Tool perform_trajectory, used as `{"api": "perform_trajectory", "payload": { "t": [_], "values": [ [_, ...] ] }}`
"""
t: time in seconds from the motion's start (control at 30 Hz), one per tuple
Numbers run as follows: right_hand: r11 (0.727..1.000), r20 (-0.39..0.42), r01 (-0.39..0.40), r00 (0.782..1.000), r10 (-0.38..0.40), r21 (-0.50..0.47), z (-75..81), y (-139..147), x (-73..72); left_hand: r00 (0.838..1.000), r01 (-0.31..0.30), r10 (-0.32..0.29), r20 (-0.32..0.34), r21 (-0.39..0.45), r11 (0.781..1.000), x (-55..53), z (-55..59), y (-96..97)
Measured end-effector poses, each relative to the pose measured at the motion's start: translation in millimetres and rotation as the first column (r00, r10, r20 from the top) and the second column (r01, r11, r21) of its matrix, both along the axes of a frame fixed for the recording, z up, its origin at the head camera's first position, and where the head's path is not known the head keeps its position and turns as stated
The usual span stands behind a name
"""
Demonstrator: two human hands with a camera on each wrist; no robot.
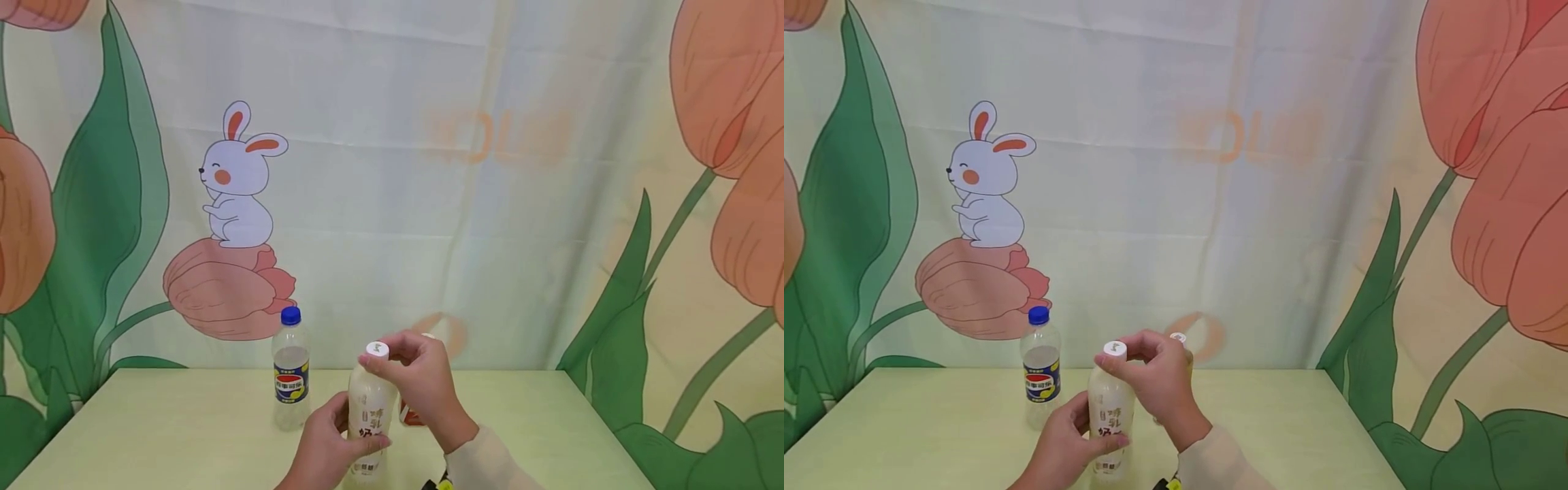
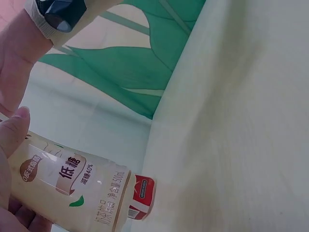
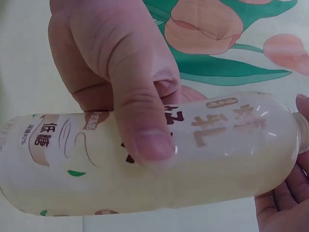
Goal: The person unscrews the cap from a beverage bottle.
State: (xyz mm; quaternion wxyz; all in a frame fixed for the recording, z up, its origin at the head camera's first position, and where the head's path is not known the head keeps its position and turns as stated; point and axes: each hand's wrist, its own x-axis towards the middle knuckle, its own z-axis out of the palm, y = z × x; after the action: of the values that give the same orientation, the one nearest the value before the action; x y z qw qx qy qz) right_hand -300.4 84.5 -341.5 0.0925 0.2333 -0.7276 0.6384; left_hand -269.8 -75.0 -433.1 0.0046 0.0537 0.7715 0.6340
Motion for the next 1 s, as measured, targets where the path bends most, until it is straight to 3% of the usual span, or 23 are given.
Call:
{"api": "perform_trajectory", "payload": {
  "t": [0.3,0.63,0.87,1.0],
  "values": [
    [1.000,-0.011,-0.020,1.000,0.020,-0.023,0.4,2,22.4,0.999,-0.040,0.040,-0.003,-0.042,0.998,18.9,1.8,1.3],
    [1.000,-0.070,0.004,0.998,-0.003,0.008,3.5,7,32.1,0.999,-0.043,0.042,-0.012,-0.033,0.999,24.8,2.6,3.9],
    [0.997,-0.200,-0.079,0.977,0.079,0.007,1.7,10,30.5,1.000,-0.005,0.005,-0.016,0.003,1.000,28.3,4.7,2.1],
    [0.991,-0.192,-0.137,0.972,0.135,0.006,1.6,13,29.1,0.999,0.037,-0.036,-0.038,0.013,0.999,28.2,5.8,-0.3]
  ]
}}
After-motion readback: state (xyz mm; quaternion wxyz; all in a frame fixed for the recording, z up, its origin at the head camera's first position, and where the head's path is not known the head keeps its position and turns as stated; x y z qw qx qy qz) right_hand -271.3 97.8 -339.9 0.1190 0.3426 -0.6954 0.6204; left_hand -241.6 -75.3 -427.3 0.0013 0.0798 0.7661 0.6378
